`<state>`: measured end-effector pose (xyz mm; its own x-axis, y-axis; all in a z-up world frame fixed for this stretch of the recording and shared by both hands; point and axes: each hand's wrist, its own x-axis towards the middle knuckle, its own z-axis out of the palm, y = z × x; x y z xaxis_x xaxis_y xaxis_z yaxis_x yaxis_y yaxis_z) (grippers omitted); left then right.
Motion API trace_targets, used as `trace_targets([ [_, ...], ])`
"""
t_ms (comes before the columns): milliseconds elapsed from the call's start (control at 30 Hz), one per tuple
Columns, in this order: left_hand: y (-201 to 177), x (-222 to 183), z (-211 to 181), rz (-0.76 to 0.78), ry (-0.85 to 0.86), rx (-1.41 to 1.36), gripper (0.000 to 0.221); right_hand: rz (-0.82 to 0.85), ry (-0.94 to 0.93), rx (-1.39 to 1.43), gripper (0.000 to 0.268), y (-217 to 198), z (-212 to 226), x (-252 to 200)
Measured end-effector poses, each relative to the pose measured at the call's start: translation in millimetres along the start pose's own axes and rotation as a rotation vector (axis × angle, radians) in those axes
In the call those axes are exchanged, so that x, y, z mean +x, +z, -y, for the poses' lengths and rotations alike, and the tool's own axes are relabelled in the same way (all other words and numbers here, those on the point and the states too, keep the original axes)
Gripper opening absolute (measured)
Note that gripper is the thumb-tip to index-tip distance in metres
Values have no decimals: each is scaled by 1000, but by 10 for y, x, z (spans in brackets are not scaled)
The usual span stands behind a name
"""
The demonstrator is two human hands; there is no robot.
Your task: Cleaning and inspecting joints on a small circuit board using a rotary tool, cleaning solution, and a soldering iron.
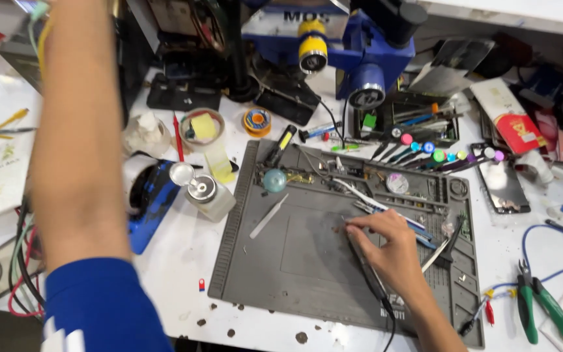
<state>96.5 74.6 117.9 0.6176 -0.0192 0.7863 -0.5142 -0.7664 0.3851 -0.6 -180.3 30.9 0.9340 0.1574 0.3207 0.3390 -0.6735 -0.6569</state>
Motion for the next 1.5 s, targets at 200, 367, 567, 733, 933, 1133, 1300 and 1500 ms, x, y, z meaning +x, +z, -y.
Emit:
trace_targets([
  [200, -17, -594, -158, 152, -105, -196, 6, -81, 214, 169, 11, 45, 3, -61],
  [367, -51, -914, -218, 247, -175, -366, 3, -2, 329, 420, 12, 93, 222, -78],
  [567, 51, -1210, -320, 285, -248, -457, 4, 50, 344, 454, 12, 242, 165, -142],
  [733, 195, -1127, -469, 344, -153, -357, 2, 48, 316, 436, 10, 343, 84, -181],
  [933, 284, -1076, -510, 209, -139, -372, 36, 54, 421, 624, 15, 314, 84, -172],
  [1133, 326, -1423, -562, 97, 232, -170, 13, 44, 533, 806, 16, 346, 39, -199],
  [1300, 301, -1512, -441, 325, -113, -507, 17, 105, 508, 824, 27, 368, 105, -153],
  [1500, 385, -1500, -354, 523, -704, -1030, 38, 40, 427, 754, 25, 369, 21, -207],
])
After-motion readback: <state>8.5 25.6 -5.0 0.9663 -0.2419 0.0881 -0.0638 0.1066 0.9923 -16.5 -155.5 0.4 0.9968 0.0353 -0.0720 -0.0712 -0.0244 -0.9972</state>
